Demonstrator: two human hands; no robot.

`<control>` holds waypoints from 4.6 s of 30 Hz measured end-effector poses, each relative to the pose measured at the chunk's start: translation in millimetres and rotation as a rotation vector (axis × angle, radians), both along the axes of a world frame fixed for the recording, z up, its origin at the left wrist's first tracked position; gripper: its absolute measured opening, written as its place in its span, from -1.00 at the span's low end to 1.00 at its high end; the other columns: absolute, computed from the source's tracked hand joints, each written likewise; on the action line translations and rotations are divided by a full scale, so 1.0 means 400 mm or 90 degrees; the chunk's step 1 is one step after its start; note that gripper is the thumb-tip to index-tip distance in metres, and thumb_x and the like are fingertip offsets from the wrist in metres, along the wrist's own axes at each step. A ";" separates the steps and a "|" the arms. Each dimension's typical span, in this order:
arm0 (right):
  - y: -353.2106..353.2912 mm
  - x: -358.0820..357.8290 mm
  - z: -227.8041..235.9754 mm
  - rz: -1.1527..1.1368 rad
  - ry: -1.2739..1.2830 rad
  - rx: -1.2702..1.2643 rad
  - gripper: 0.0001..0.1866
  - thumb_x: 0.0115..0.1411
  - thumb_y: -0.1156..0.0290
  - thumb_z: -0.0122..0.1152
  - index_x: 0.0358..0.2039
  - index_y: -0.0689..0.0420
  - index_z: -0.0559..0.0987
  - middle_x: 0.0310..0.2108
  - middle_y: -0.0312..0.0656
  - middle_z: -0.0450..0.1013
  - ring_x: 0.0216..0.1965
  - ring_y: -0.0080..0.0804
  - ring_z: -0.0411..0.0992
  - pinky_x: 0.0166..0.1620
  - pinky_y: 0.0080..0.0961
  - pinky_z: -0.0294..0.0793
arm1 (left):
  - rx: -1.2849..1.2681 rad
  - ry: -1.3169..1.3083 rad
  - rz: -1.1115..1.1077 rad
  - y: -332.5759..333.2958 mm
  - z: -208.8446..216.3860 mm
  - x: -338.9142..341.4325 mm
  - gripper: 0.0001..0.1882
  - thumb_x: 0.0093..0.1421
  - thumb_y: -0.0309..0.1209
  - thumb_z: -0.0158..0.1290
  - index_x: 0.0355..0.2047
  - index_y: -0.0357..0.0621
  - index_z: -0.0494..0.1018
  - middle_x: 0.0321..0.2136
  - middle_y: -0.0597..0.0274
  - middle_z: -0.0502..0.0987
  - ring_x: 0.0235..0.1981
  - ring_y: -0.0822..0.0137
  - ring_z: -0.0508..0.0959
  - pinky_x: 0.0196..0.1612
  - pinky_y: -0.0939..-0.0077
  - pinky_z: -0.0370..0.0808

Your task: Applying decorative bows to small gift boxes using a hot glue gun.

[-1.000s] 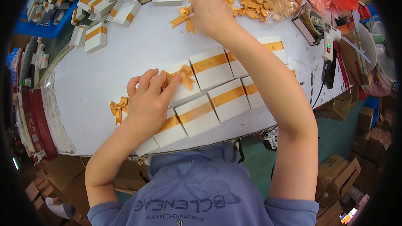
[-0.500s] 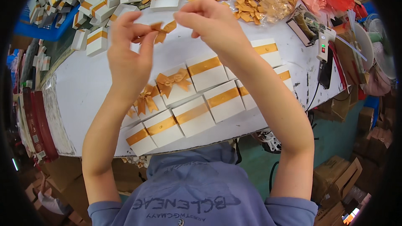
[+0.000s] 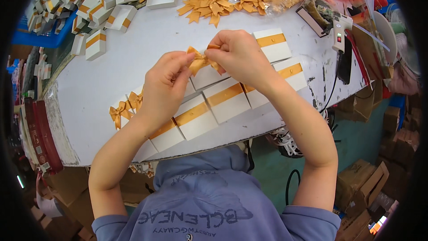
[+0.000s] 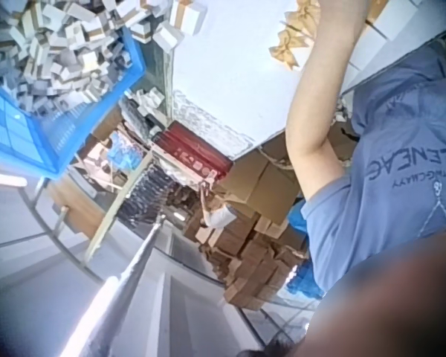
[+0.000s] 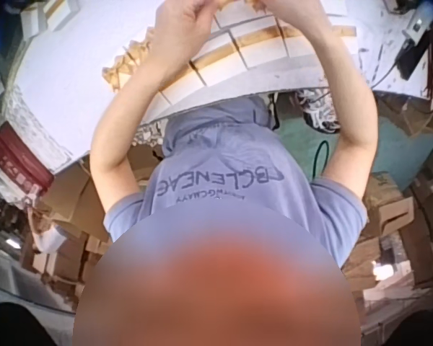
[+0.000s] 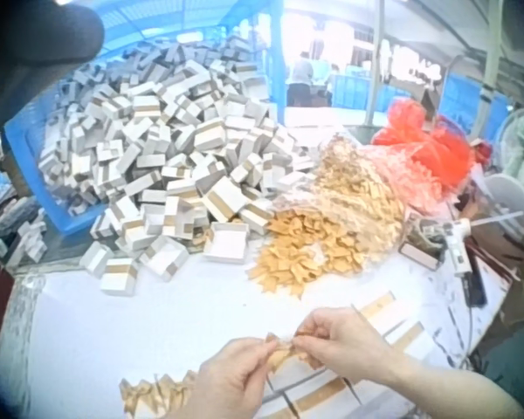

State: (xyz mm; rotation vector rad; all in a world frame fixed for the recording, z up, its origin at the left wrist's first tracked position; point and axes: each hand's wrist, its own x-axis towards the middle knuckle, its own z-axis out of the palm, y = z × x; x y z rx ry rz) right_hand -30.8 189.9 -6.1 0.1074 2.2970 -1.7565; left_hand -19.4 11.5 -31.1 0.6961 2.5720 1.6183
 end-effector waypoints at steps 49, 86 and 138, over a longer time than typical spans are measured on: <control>0.105 -0.026 0.006 -0.090 0.050 -0.129 -0.80 0.06 0.36 0.19 -0.45 0.24 0.47 -0.55 -0.32 0.42 -0.63 -0.72 0.27 -0.58 -0.77 0.24 | 0.268 -0.249 0.099 0.151 0.056 -0.076 -0.84 0.08 -0.62 0.02 -0.28 -0.35 0.44 -0.41 0.25 0.47 -0.49 0.58 0.45 -0.38 0.70 0.44; 0.067 -0.178 0.023 0.080 0.317 0.599 -0.83 -0.08 0.43 0.13 -0.43 0.18 0.54 -0.41 -0.07 0.49 -0.37 -0.09 0.46 -0.33 -0.27 0.46 | -0.020 0.291 0.068 0.138 0.045 -0.217 -0.80 -0.03 -0.52 0.11 -0.43 -0.20 0.30 -0.42 0.19 0.40 -0.37 0.26 0.40 -0.30 0.39 0.32; 0.064 -0.288 -0.071 0.196 0.201 0.558 -0.85 -0.20 0.42 0.20 -0.59 0.21 0.50 -0.58 -0.09 0.45 -0.47 -0.15 0.44 -0.39 -0.31 0.39 | -0.078 0.297 -0.078 0.123 0.024 -0.130 -0.82 -0.07 -0.51 0.08 -0.42 -0.19 0.37 -0.41 0.14 0.44 -0.35 0.20 0.43 -0.26 0.34 0.32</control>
